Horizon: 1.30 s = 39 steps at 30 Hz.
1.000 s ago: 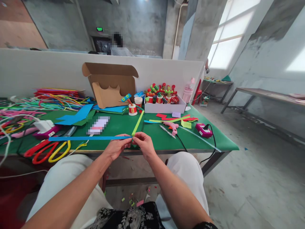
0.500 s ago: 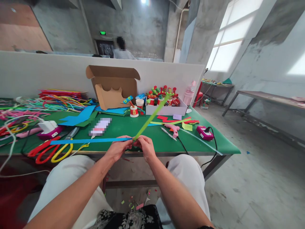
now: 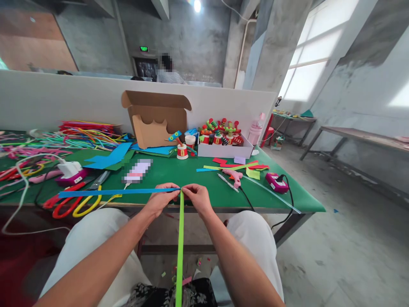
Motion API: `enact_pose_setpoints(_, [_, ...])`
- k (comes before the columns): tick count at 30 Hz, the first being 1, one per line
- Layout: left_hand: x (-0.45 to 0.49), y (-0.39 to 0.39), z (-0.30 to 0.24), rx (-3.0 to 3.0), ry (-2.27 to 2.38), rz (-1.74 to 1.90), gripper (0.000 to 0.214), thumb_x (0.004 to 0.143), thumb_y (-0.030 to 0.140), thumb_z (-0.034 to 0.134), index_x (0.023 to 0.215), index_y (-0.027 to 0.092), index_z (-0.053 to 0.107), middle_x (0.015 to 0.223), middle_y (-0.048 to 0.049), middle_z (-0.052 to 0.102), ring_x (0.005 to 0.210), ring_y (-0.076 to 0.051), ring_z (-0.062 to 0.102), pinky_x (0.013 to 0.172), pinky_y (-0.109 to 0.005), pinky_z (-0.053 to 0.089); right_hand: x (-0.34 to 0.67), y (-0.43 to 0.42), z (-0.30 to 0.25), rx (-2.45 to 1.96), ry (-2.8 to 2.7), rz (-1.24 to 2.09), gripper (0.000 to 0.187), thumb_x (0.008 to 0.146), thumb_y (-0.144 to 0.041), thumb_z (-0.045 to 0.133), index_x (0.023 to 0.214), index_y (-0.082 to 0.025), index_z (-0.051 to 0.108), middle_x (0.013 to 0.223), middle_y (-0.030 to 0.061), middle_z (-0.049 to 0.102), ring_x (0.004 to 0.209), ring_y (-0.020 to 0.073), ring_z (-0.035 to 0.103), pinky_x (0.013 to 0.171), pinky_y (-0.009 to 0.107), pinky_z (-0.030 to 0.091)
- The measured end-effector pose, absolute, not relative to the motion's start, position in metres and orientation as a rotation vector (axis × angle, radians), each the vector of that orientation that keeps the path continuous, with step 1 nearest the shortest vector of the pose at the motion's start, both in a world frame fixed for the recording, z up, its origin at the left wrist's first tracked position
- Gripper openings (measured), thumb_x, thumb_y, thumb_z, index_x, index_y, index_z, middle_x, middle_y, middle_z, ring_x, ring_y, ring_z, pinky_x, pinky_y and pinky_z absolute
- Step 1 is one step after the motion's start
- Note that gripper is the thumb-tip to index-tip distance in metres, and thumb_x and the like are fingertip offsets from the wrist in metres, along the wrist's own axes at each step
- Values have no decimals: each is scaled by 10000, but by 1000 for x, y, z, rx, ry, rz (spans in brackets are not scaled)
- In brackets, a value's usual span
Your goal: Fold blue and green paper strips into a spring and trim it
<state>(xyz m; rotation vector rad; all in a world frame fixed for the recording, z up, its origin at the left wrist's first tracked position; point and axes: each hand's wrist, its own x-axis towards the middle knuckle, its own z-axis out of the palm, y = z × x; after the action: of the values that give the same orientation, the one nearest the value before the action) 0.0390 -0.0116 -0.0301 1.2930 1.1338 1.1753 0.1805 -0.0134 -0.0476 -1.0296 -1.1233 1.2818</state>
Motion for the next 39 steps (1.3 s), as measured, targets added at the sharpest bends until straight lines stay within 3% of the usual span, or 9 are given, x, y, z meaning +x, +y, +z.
enact_pose_setpoints(18, [35, -9, -30, 1389, 1107, 1196, 178, 596, 338, 724, 613, 194, 621, 491, 24, 570, 502, -140, 544, 514, -245, 430, 184, -9, -52, -1120, -1325, 1042, 125, 643, -352, 715, 635, -227, 718, 554, -15, 670, 539, 159, 617, 571, 274, 493])
enact_pose_setpoints(30, [35, 2, -34, 1429, 1117, 1218, 207, 596, 360, 714, 662, 177, 645, 577, -2, 622, 546, -140, 552, 547, -250, 432, 182, -13, -47, -1018, -1034, 1396, 330, 537, -448, 822, 674, -167, 715, 555, -12, 660, 511, 118, 607, 613, 273, 536])
enact_pose_setpoints(39, [40, -5, -38, 1734, 1087, 1146, 291, 605, 307, 745, 804, 214, 553, 670, 54, 566, 597, -114, 499, 561, -217, 388, 183, -8, -48, -944, -693, 1387, 301, 502, -369, 857, 654, -166, 694, 544, -13, 641, 506, 111, 590, 584, 264, 543])
